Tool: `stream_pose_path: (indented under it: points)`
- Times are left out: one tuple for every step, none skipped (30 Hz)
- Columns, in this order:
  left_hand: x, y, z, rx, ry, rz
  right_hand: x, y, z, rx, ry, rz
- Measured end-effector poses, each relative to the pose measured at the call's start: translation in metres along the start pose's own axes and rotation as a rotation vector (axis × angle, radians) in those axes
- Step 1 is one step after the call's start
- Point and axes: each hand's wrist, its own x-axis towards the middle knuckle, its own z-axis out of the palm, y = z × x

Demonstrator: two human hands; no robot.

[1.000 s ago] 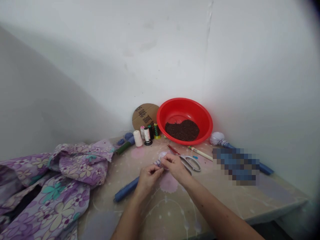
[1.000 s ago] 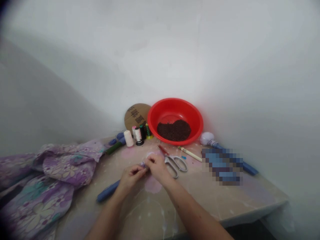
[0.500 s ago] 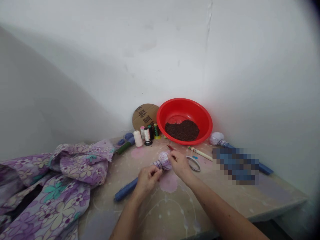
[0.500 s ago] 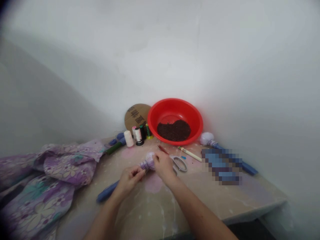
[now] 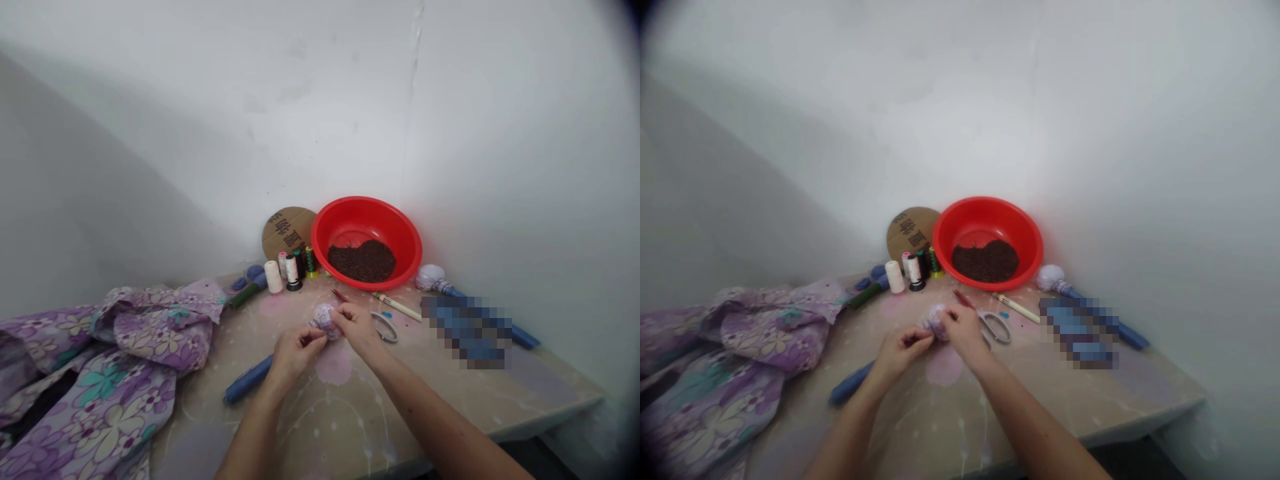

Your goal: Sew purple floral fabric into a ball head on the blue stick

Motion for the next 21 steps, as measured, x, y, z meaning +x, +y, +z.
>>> stream_pose_path:
  points:
    - [0.001, -0.001, 0.001, 0.035, 0.011, 0.012, -0.001, 0.001, 0.002, -0.007, -0.006, 0.000]
    - [0.002, -0.002, 0.002, 0.066, 0.022, 0.025, -0.001, 0.002, 0.003, -0.018, -0.009, -0.004]
    - [0.002, -0.001, 0.003, 0.095, 0.031, 0.037, -0.002, 0.003, 0.005, -0.033, -0.008, -0.013]
    - [0.002, -0.001, 0.003, 0.121, 0.037, 0.048, -0.003, 0.004, 0.006, -0.048, -0.006, -0.024]
    - [0.002, 0.001, 0.004, 0.147, 0.042, 0.058, -0.003, 0.004, 0.007, -0.064, -0.003, -0.035]
    - [0.002, 0.002, 0.004, 0.174, 0.047, 0.065, -0.004, 0.005, 0.009, -0.080, -0.001, -0.046]
    - [0.001, 0.004, 0.004, 0.200, 0.051, 0.071, -0.005, 0.005, 0.010, -0.096, 0.005, -0.054]
    - [0.000, 0.006, 0.004, 0.232, 0.051, 0.078, -0.007, 0.005, 0.011, -0.113, 0.011, -0.061]
    - [-0.001, 0.007, 0.004, 0.270, 0.050, 0.084, -0.008, 0.005, 0.012, -0.131, 0.014, -0.066]
    - [-0.002, 0.007, 0.004, 0.312, 0.049, 0.093, -0.010, 0.005, 0.013, -0.154, 0.018, -0.070]
    - [-0.002, 0.008, 0.004, 0.352, 0.044, 0.104, -0.012, 0.005, 0.013, -0.184, 0.021, -0.075]
    - [-0.003, 0.007, 0.004, 0.384, 0.034, 0.117, -0.013, 0.004, 0.013, -0.218, 0.019, -0.081]
    - [-0.004, 0.006, 0.004, 0.398, 0.020, 0.125, -0.014, 0.004, 0.013, -0.253, 0.015, -0.089]
    - [-0.005, 0.005, 0.004, 0.386, 0.003, 0.127, -0.015, 0.003, 0.013, -0.287, 0.009, -0.098]
    - [-0.005, 0.004, 0.004, 0.342, -0.019, 0.121, -0.016, 0.004, 0.012, -0.314, 0.007, -0.103]
    - [-0.006, 0.003, 0.004, 0.272, -0.044, 0.108, -0.016, 0.004, 0.011, -0.333, 0.013, -0.102]
    - [-0.006, 0.002, 0.003, 0.183, -0.066, 0.088, -0.015, 0.005, 0.010, -0.342, 0.022, -0.094]
    - [-0.006, 0.002, 0.003, 0.085, -0.084, 0.064, -0.014, 0.007, 0.009, -0.344, 0.034, -0.082]
    - [-0.007, 0.002, 0.002, -0.011, -0.097, 0.042, -0.012, 0.009, 0.007, -0.338, 0.045, -0.068]
    - [-0.007, 0.002, 0.000, -0.093, -0.104, 0.022, -0.011, 0.012, 0.006, -0.328, 0.056, -0.056]
    - [-0.008, 0.003, -0.001, -0.155, -0.106, 0.005, -0.009, 0.015, 0.005, -0.313, 0.062, -0.046]
